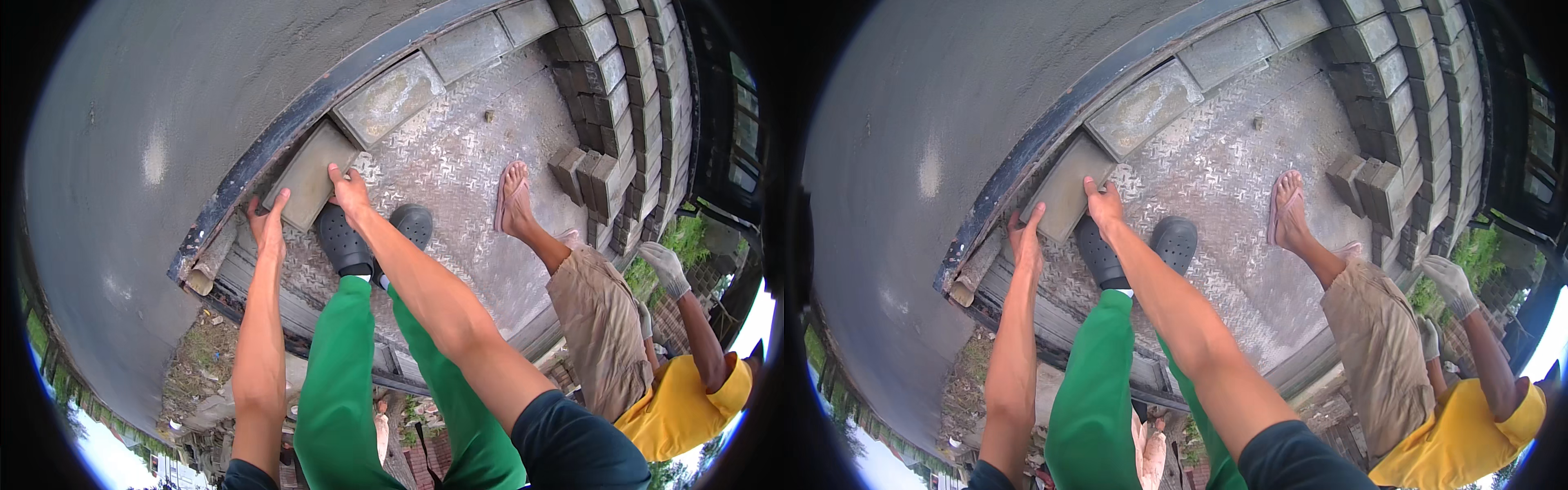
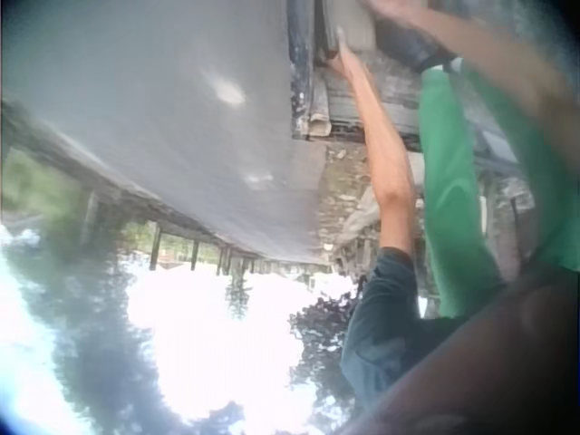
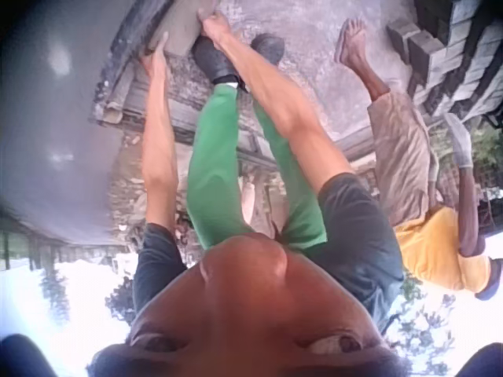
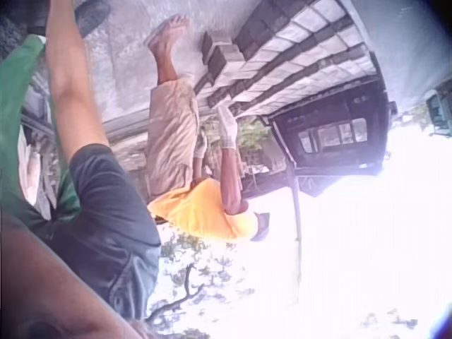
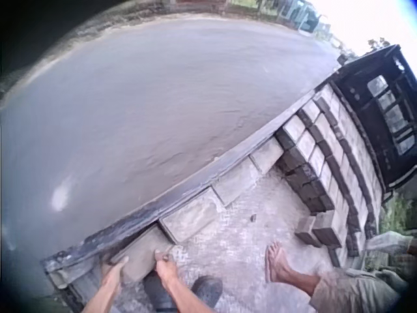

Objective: The person picks up concrete paving blocks from a stack, walks across a wooden plank into the bed of a truck, and arranges the blocks in rows on the truck bed by hand.

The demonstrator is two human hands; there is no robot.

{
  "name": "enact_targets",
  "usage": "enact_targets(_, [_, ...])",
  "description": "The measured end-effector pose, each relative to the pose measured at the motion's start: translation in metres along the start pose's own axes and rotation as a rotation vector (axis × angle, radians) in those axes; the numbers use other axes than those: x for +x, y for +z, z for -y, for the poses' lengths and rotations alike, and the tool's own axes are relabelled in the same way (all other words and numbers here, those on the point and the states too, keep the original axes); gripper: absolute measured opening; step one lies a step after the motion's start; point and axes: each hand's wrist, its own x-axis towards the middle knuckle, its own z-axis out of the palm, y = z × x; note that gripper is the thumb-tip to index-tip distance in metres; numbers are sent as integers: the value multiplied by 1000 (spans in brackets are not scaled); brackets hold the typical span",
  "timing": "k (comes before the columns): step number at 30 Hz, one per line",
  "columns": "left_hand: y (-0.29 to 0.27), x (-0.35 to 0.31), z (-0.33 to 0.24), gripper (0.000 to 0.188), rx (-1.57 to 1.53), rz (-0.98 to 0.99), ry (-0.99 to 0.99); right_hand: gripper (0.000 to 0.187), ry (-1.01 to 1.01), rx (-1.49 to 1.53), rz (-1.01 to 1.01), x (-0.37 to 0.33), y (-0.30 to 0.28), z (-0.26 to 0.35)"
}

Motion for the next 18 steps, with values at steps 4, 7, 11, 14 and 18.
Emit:
enact_targets(4, [33,-67,-20,84,7,-81,-87,89,30,95,-9,-21,-7,-16])
enact_targets(7, [62,-127,-31,70,-75,-202,-186,87,224,-43,-174,-48,-31,-14])
enact_targets(11, [36,-197,-53,86,-125,-249,-287,96,450,137,106,-122,-50,-4])
enact_targets(14, [15,-242,-80,83,-30,-236,-268,90,653,349,267,-192,-58,21])
enact_targets(18, [57,-284,-112,87,151,-151,-258,77,538,645,252,-235,-97,40])
